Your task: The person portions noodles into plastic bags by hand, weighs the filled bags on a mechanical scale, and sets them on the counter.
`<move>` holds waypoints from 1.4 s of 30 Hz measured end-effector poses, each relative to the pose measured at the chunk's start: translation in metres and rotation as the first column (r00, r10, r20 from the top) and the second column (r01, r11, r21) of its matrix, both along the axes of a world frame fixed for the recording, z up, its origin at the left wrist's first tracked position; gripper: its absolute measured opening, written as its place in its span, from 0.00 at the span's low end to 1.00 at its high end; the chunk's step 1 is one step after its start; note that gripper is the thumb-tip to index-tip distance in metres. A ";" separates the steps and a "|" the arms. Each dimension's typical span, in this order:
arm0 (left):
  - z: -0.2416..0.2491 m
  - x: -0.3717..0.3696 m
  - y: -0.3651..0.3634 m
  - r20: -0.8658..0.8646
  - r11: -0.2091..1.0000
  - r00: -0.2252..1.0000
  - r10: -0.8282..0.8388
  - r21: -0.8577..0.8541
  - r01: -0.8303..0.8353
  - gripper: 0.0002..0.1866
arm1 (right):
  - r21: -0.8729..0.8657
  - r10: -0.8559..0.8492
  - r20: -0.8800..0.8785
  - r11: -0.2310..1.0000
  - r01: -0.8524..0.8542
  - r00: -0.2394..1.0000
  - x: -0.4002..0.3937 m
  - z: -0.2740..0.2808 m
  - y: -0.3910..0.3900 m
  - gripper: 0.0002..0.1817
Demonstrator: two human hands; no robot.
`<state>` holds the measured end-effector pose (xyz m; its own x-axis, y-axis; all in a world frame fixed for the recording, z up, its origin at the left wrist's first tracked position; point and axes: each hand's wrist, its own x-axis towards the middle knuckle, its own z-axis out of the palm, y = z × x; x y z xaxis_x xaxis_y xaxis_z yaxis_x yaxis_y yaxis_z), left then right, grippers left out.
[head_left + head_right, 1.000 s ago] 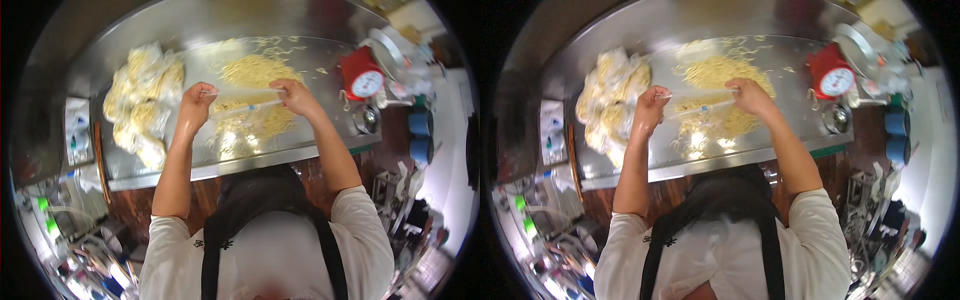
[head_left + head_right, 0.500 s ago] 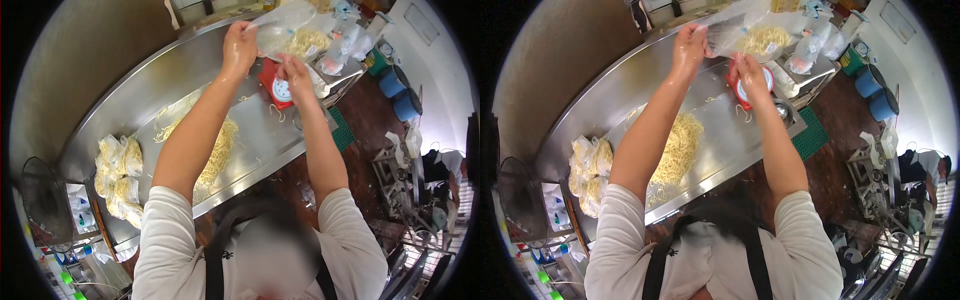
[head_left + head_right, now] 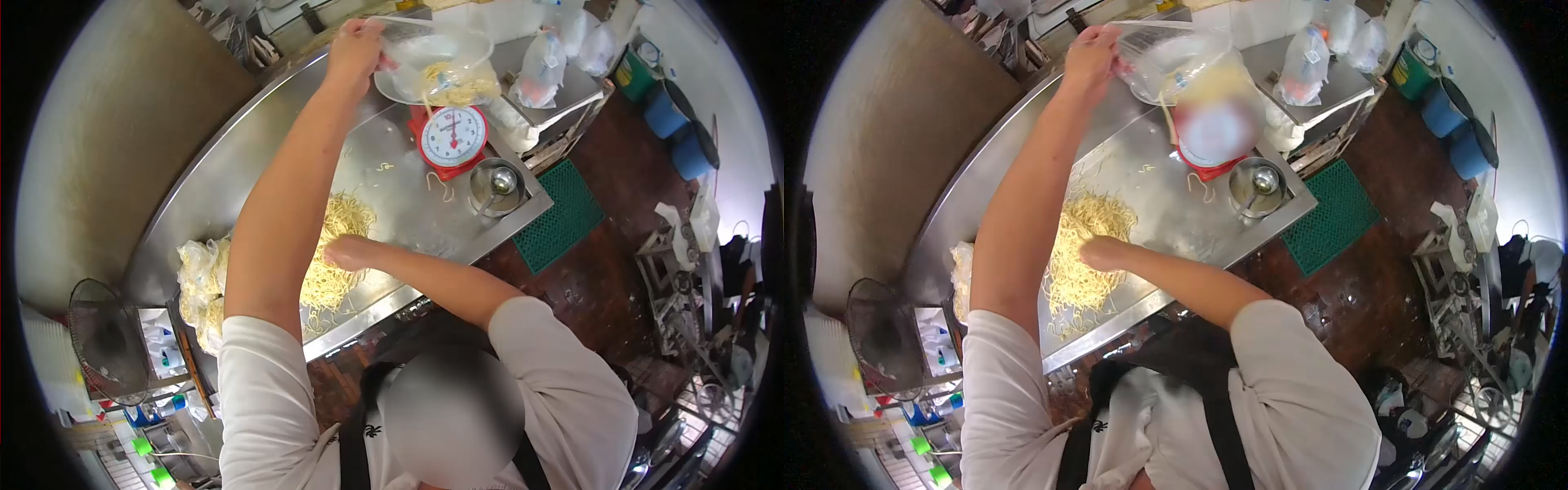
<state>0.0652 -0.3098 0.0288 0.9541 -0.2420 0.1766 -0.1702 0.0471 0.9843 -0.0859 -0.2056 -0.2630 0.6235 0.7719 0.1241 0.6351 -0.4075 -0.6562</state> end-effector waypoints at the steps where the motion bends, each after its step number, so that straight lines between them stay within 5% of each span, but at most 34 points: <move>1: -0.004 0.001 0.000 -0.009 1.000 1.000 0.012 -0.016 -0.012 0.10 | 0.202 -0.109 -0.135 0.970 0.136 0.985 0.002 0.034 -0.001 0.08; 2: -0.008 0.000 -0.001 -0.021 0.999 1.000 0.022 -0.032 -0.023 0.11 | 0.421 -0.198 -0.065 0.883 0.207 0.978 0.020 0.002 0.028 0.09; 3: -0.009 -0.002 -0.003 -0.021 0.999 0.999 0.024 -0.024 -0.025 0.12 | 0.305 -0.195 0.129 0.941 0.148 0.972 0.025 0.005 0.029 0.10; 4: -0.008 -0.002 -0.004 -0.018 0.999 0.999 0.028 -0.017 -0.028 0.13 | 0.235 -0.509 0.263 0.858 0.457 0.820 0.009 0.007 0.034 0.10; 6: -0.012 0.003 -0.002 0.002 1.000 1.000 0.012 -0.015 -0.012 0.16 | -0.007 -0.585 0.232 0.798 0.603 0.777 -0.012 0.040 0.024 0.11; 8: -0.011 -0.001 -0.005 0.007 0.996 0.998 0.067 0.065 -0.068 0.18 | -0.290 -0.220 -0.243 0.946 0.146 0.945 -0.022 0.103 -0.028 0.12; 11: -0.017 -0.008 -0.005 -0.029 0.988 0.992 0.122 0.096 -0.119 0.22 | -0.364 -0.239 -0.256 0.921 0.136 0.937 -0.037 0.107 -0.060 0.13; 14: -0.028 -0.011 -0.008 -0.066 0.990 0.989 0.132 0.061 -0.128 0.20 | -0.047 -0.302 -0.213 0.953 0.298 0.929 -0.050 0.070 -0.085 0.13; 18: -0.045 -0.003 0.001 -0.071 0.974 0.993 -0.094 -0.213 0.077 0.11 | 0.011 -0.452 -0.242 0.883 0.469 0.858 -0.050 0.060 -0.105 0.14; 20: -0.030 -0.018 0.010 0.011 0.991 1.000 -0.005 -0.136 0.007 0.12 | 0.084 -0.509 -0.151 0.848 0.524 0.848 -0.043 0.099 -0.120 0.15; 22: 0.003 -0.030 0.023 0.082 0.983 0.995 0.059 -0.179 -0.043 0.13 | 0.481 -0.700 0.164 0.672 0.563 0.696 -0.049 0.158 -0.146 0.14; 23: 0.024 -0.037 0.036 0.098 0.967 0.992 0.086 -0.246 -0.059 0.13 | 0.595 -0.748 0.008 0.537 0.598 0.664 -0.047 0.177 -0.158 0.11; 24: 0.033 -0.041 0.057 0.117 0.947 0.985 0.128 -0.309 -0.087 0.14 | 0.567 -0.735 -0.018 0.551 0.612 0.678 -0.049 0.206 -0.172 0.10; 26: 0.026 -0.019 0.112 0.154 0.992 0.982 0.111 -0.072 -0.101 0.10 | 0.541 -0.707 0.001 0.595 0.594 0.707 -0.042 0.235 -0.186 0.09; 28: -0.016 0.002 0.168 0.028 0.996 0.999 0.040 0.073 -0.042 0.10 | 0.433 -0.658 -0.035 0.668 0.605 0.752 -0.044 0.216 -0.169 0.08; 31: 0.002 -0.080 0.240 -0.142 0.987 0.977 0.157 -0.010 -0.160 0.15 | 0.206 -0.566 -0.122 0.789 0.579 0.815 -0.031 0.157 -0.133 0.09; 34: -0.039 -0.125 0.286 -0.280 0.964 0.926 0.254 -0.009 -0.267 0.15 | -0.088 -0.513 -0.052 0.857 0.507 0.857 -0.010 0.056 -0.062 0.12; 39: -0.083 -0.171 0.360 -0.355 0.939 0.885 0.302 0.270 -0.212 0.17 | -0.006 -0.597 0.300 0.779 0.628 0.744 0.029 -0.047 0.075 0.12; 42: -0.110 -0.181 0.405 -0.391 0.922 0.885 0.254 0.373 -0.100 0.17 | -0.245 -0.456 0.278 0.817 0.522 0.845 0.050 -0.083 0.101 0.10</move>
